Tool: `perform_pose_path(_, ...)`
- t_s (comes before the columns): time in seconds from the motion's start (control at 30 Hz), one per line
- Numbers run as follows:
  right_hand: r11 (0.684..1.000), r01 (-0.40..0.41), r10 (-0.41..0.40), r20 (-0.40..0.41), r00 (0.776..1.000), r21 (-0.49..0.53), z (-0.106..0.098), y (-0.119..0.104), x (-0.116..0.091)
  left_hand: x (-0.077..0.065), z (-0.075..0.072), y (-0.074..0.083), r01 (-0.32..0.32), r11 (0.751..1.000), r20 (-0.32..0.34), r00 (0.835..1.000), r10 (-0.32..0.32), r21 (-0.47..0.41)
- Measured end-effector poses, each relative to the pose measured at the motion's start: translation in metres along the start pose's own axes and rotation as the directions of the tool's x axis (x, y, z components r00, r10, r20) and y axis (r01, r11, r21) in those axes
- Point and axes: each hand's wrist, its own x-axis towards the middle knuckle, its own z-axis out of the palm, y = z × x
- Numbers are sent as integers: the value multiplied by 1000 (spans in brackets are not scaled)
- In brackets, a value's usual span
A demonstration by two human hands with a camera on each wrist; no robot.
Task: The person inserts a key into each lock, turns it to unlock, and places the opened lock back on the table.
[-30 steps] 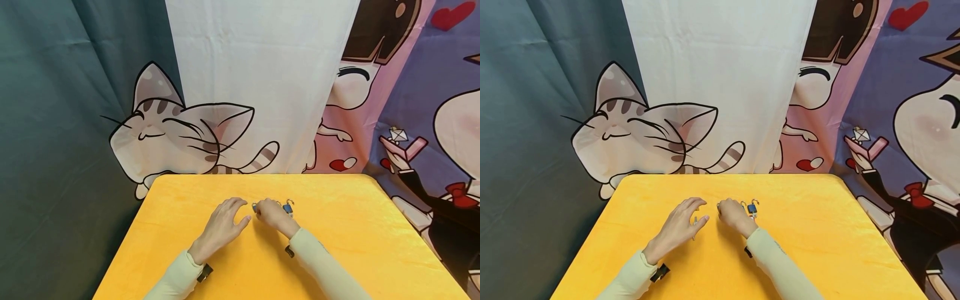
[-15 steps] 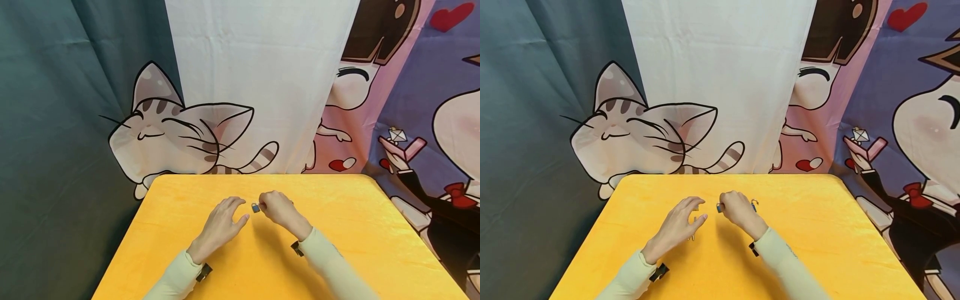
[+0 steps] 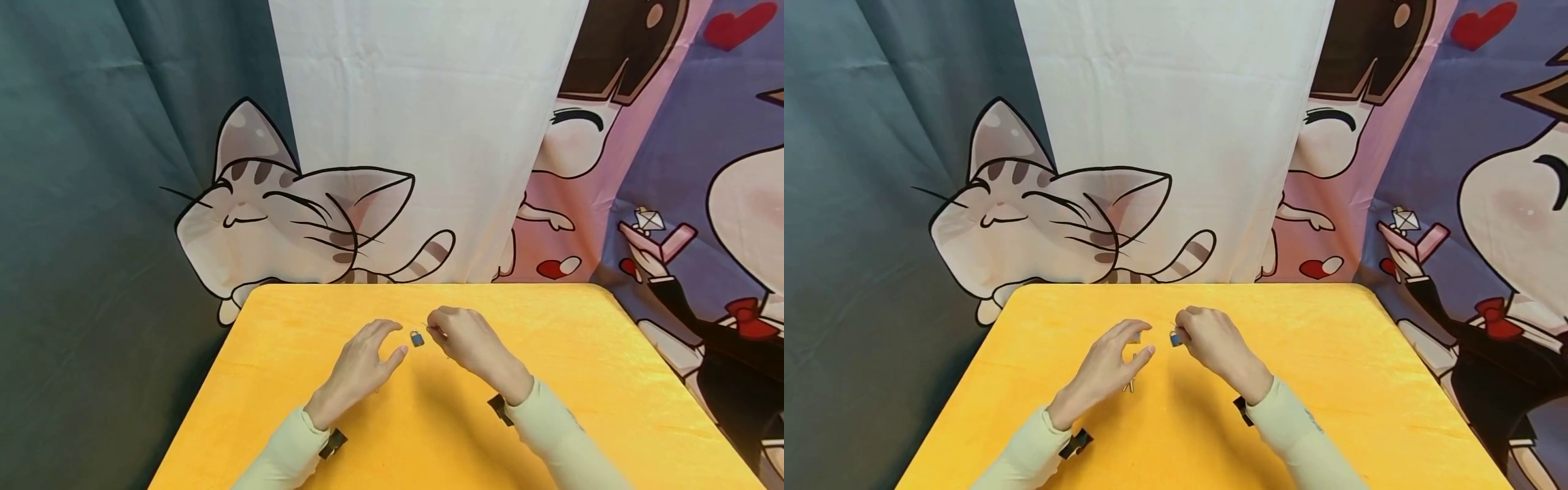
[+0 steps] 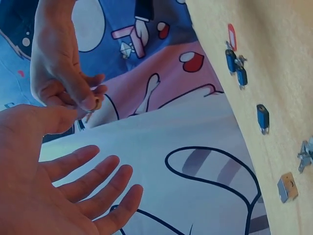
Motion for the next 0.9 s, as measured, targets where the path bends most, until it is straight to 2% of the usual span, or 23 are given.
perform_pose_path(0.2,994,88,-96,-126,987,-66,-12,-3,-4,-1,-5,7,41,986,4,999,-40,-161)
perform_pose_path(0.47,976,183,-209,-249,946,-121,-22,-11,-9,2,-9,14,-15,937,-70,997,-10,-349)
perform_pose_path(0.7,954,238,-283,-286,915,-183,-26,-17,-12,4,-12,21,-3,887,-68,997,-32,-462)
perform_pose_path(0.9,942,257,-312,-286,906,-215,-25,-20,-14,6,-12,26,60,855,-28,996,-86,-515)
